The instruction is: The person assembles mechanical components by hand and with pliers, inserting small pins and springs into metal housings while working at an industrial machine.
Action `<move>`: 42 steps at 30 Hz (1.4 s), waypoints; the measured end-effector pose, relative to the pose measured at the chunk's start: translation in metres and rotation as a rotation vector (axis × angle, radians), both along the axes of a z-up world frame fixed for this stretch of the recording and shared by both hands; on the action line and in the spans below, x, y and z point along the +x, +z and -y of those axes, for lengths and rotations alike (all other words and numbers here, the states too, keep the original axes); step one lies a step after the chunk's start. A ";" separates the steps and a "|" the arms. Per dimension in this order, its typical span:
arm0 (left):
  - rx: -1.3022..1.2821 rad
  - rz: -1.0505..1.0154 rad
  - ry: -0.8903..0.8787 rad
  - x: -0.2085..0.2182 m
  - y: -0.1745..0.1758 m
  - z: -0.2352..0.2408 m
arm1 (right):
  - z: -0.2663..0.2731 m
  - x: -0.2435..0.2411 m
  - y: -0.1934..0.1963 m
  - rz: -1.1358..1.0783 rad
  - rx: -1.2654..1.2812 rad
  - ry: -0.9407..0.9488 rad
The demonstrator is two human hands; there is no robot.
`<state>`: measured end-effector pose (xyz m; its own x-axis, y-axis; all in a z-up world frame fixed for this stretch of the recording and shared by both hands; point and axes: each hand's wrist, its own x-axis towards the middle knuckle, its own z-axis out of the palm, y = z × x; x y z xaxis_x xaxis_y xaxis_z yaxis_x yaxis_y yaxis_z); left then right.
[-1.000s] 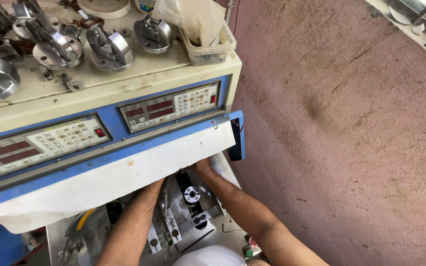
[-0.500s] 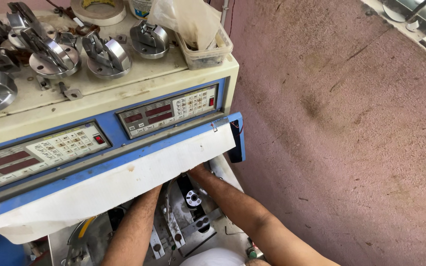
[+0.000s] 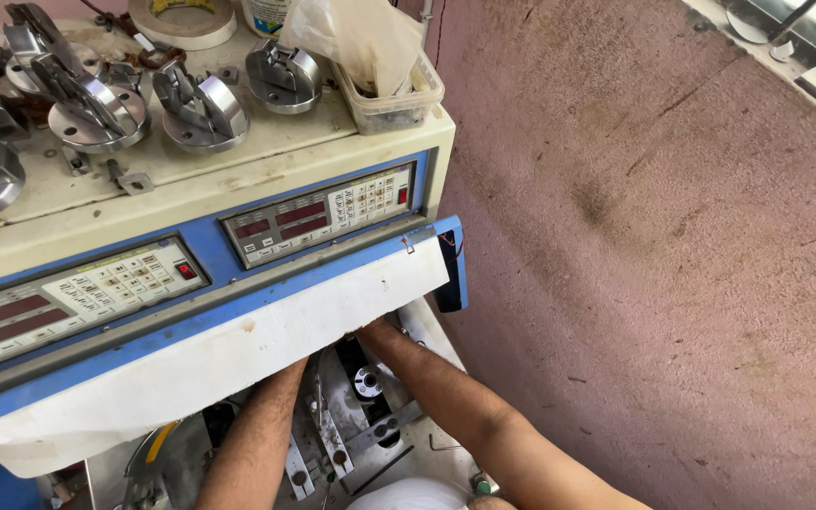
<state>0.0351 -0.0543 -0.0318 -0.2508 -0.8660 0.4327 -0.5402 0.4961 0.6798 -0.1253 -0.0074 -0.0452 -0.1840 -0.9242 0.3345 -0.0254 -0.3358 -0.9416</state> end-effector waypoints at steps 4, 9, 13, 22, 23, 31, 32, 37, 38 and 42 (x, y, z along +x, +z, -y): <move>0.001 -0.007 0.013 0.003 0.000 0.004 | 0.002 0.000 -0.017 0.091 -0.010 0.046; 0.001 -0.008 -0.056 -0.020 -0.002 0.009 | 0.015 0.016 -0.032 0.654 -0.024 0.201; -0.010 -0.002 -0.116 -0.041 0.001 0.013 | 0.022 0.021 -0.016 0.506 0.001 0.148; 0.008 -0.021 -0.070 -0.035 0.000 0.004 | 0.008 0.017 0.002 0.369 0.052 0.180; 0.010 -0.024 -0.071 -0.035 0.000 0.003 | 0.005 0.011 0.002 0.353 0.054 0.169; 0.007 -0.020 -0.074 -0.025 0.006 0.000 | -0.011 -0.004 -0.006 0.269 0.076 0.119; 0.005 -0.019 -0.065 -0.024 0.007 -0.001 | -0.010 -0.004 -0.006 0.265 0.073 0.118; -0.040 -0.023 -0.084 -0.028 0.016 0.015 | 0.004 -0.013 0.001 0.169 0.068 0.038; -0.041 -0.020 -0.079 -0.026 0.016 0.014 | 0.006 -0.013 0.002 0.118 0.078 0.014; -0.024 -0.007 -0.042 -0.007 0.007 0.000 | 0.003 -0.019 0.004 -0.194 0.190 -0.096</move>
<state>0.0285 -0.0544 -0.0248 -0.2832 -0.8443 0.4549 -0.5141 0.5341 0.6711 -0.1440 -0.0106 -0.0411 -0.2227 -0.9553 0.1946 -0.2343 -0.1413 -0.9618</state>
